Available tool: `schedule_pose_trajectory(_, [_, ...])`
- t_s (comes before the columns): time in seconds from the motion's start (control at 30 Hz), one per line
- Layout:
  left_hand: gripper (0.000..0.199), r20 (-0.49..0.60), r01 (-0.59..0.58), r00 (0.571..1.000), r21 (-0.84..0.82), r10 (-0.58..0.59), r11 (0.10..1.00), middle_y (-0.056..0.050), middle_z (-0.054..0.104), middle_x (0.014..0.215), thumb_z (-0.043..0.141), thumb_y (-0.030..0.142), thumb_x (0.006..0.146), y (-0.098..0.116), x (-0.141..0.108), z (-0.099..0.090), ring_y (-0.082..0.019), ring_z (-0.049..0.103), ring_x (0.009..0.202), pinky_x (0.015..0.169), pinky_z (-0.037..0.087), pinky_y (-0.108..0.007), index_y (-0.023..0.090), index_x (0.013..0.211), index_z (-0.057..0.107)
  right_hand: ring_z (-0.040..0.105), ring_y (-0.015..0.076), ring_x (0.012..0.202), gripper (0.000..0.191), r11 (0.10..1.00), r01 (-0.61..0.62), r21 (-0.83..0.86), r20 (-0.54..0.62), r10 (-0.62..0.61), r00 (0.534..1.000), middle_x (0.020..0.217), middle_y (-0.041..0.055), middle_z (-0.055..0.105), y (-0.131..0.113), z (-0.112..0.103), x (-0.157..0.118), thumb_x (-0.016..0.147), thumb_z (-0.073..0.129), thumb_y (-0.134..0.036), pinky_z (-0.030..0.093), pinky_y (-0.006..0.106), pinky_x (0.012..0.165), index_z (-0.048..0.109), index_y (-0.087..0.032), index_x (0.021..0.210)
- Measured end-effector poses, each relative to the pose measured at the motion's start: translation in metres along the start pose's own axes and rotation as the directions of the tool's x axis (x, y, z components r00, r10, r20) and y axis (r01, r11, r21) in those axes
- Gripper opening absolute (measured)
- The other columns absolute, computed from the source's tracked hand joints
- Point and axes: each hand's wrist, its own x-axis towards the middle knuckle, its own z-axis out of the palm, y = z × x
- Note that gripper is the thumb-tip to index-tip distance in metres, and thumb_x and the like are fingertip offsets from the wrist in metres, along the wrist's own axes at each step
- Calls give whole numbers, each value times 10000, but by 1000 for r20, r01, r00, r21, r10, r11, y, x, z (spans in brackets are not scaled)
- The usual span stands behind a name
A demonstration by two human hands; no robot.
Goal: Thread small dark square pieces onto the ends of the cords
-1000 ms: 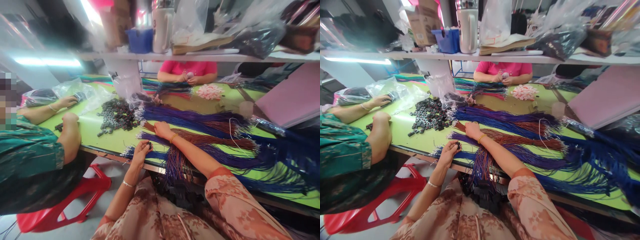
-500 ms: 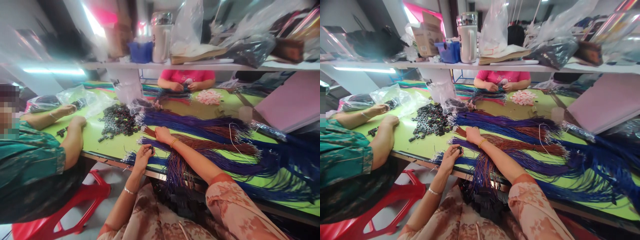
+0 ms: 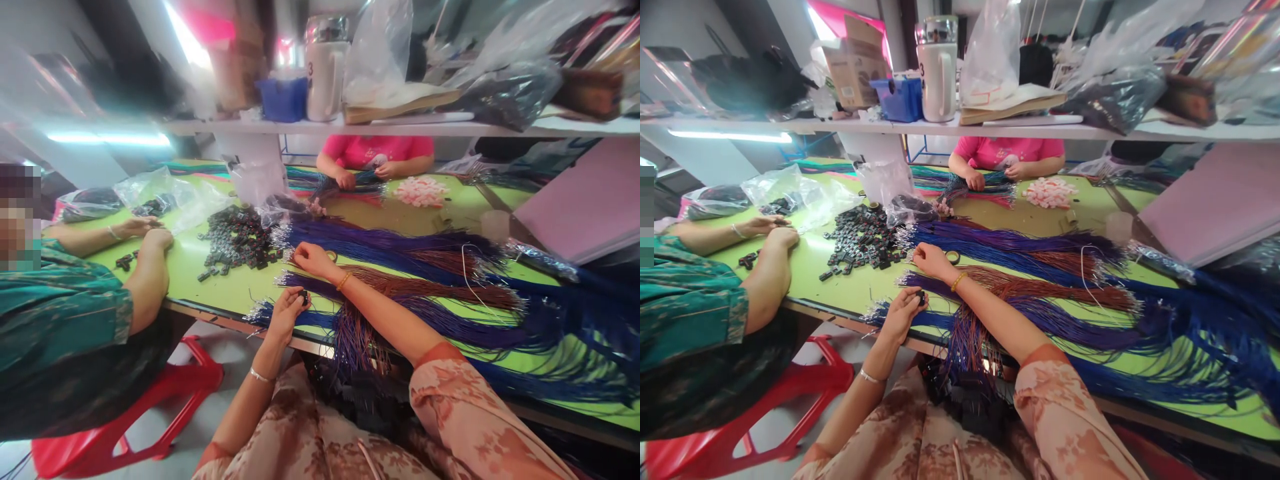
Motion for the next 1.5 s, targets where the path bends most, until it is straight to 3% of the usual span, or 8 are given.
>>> schedule_pose_trajectory(0.13, [406,11,-8,1000,0,8,1000,-51,680,859,792,314,655,-2,0,-1,-144,646,788,794,513,-311,155,975,598,506,92,623,120,978,71,198,-35,-66,997,718,-8,633,-10,2,-5,782,530,-232,364,201,598,609,-143,764])
schedule_pose_trajectory(0.27, [407,13,-3,1000,-2,3,1000,-41,670,858,785,307,659,-3,2,-2,-142,641,797,812,511,-320,158,986,593,462,83,576,113,960,17,278,-3,-17,1000,647,-22,586,-12,-6,-32,733,551,-230,352,200,564,607,-133,721])
schedule_pose_trajectory(0.47, [424,19,12,1000,-14,-11,1000,-44,669,877,782,313,658,-2,2,-2,-143,637,808,823,503,-327,159,1001,587,394,68,510,107,965,-98,243,80,81,994,547,-51,506,-5,-10,-80,707,558,-229,290,193,509,595,-139,662])
schedule_pose_trajectory(0.6, [415,32,-1,999,4,1,1000,-45,667,881,767,324,674,-2,3,-2,-142,635,798,839,500,-343,160,1008,584,375,65,499,141,980,-129,152,83,117,990,530,-52,505,-4,-7,-97,721,588,-257,255,198,504,607,-140,645])
schedule_pose_trajectory(1.13, [412,13,-1,1000,11,1,1000,-36,669,872,782,322,657,-1,3,-2,-133,635,792,827,522,-323,167,996,605,435,85,558,127,992,-120,35,61,118,991,601,-19,590,-6,-6,-97,731,606,-237,248,217,543,640,-143,652])
schedule_pose_trajectory(1.5, [405,19,24,1000,55,-25,998,-32,666,838,794,297,634,-1,2,0,-132,631,756,775,525,-306,160,968,612,478,100,581,122,1000,-12,-10,94,13,996,645,6,621,-10,-8,-100,782,548,-194,296,214,568,649,-138,740])
